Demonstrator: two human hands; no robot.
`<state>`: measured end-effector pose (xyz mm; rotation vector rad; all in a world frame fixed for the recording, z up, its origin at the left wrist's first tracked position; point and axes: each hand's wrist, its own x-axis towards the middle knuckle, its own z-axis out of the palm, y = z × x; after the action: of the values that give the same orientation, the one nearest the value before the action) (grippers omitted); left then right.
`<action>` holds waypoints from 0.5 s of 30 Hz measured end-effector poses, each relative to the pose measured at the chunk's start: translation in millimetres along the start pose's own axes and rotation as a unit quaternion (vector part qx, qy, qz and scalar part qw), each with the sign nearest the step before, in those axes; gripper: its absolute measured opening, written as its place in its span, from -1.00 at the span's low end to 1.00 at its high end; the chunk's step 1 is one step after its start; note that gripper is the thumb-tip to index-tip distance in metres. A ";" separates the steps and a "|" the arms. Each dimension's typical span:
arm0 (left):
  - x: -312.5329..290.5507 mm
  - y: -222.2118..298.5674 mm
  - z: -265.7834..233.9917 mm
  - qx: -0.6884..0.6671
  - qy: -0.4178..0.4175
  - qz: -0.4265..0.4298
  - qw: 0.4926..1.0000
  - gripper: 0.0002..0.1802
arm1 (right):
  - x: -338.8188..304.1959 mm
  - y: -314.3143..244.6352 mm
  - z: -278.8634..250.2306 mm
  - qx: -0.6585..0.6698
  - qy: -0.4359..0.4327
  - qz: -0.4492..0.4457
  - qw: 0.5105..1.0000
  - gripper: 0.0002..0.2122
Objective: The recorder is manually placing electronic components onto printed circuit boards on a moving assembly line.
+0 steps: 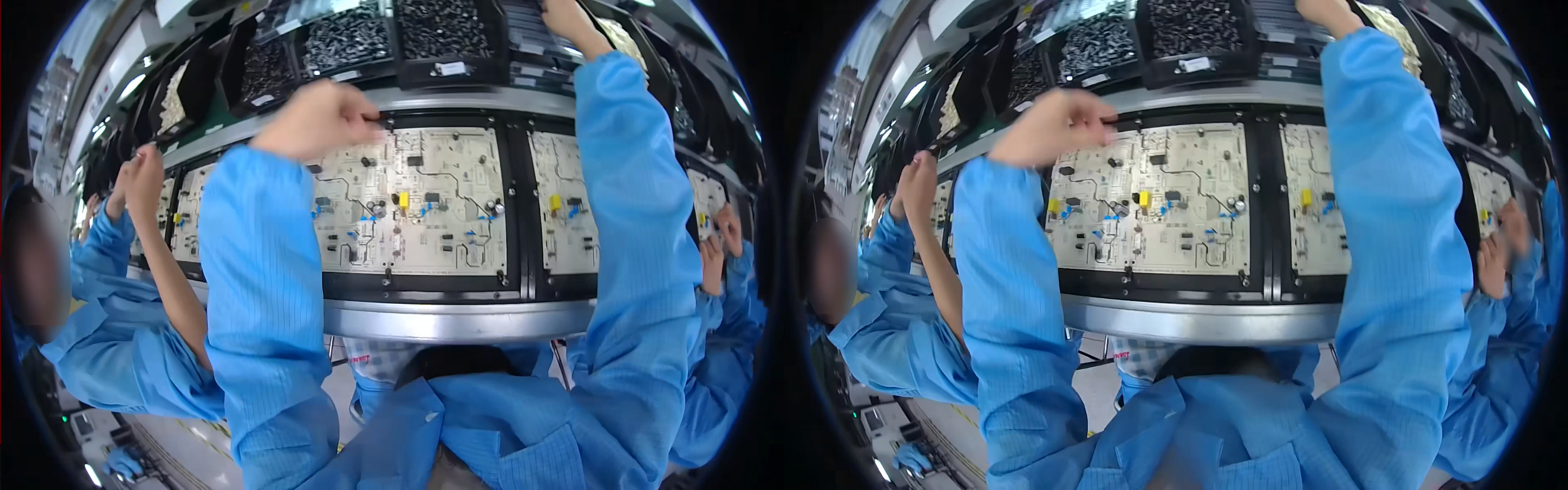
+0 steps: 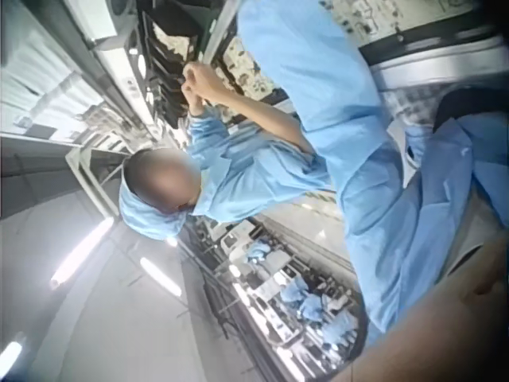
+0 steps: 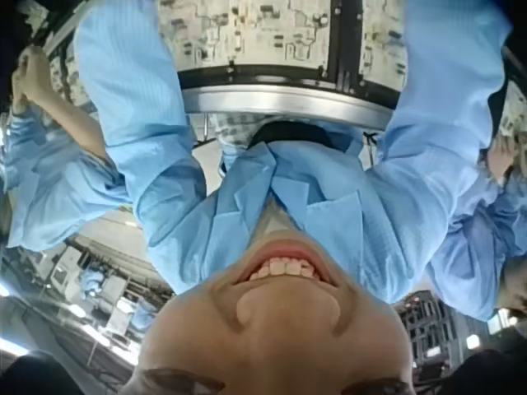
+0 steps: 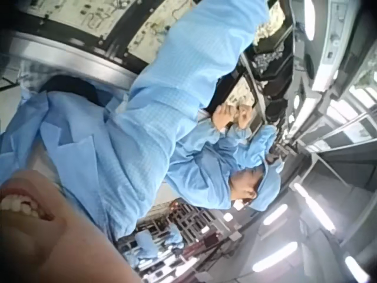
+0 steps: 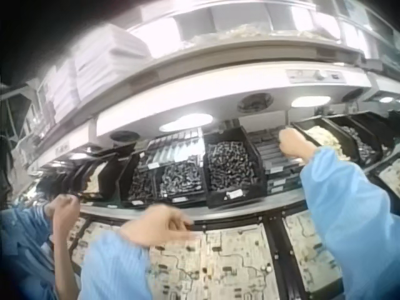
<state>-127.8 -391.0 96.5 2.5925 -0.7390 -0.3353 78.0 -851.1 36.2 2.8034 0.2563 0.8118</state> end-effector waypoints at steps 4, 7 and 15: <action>49.8 -58.9 -49.7 0.086 0.294 0.017 0.952 -0.60 | -9.4 -53.0 -37.4 0.045 -0.023 0.040 0.998 -0.84; 70.8 -86.6 -77.3 0.179 0.297 -0.014 0.938 -0.69 | -25.9 -66.7 -65.9 0.080 0.154 -0.047 0.984 -0.80; 102.9 -80.6 -16.3 0.143 0.122 0.025 0.982 -0.77 | -85.4 -41.3 -147.0 0.130 0.033 0.016 0.991 -0.80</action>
<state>-1.1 -379.9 62.4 2.8052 -0.8102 0.1133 -77.3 -808.0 104.1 3.0319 0.3540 0.9410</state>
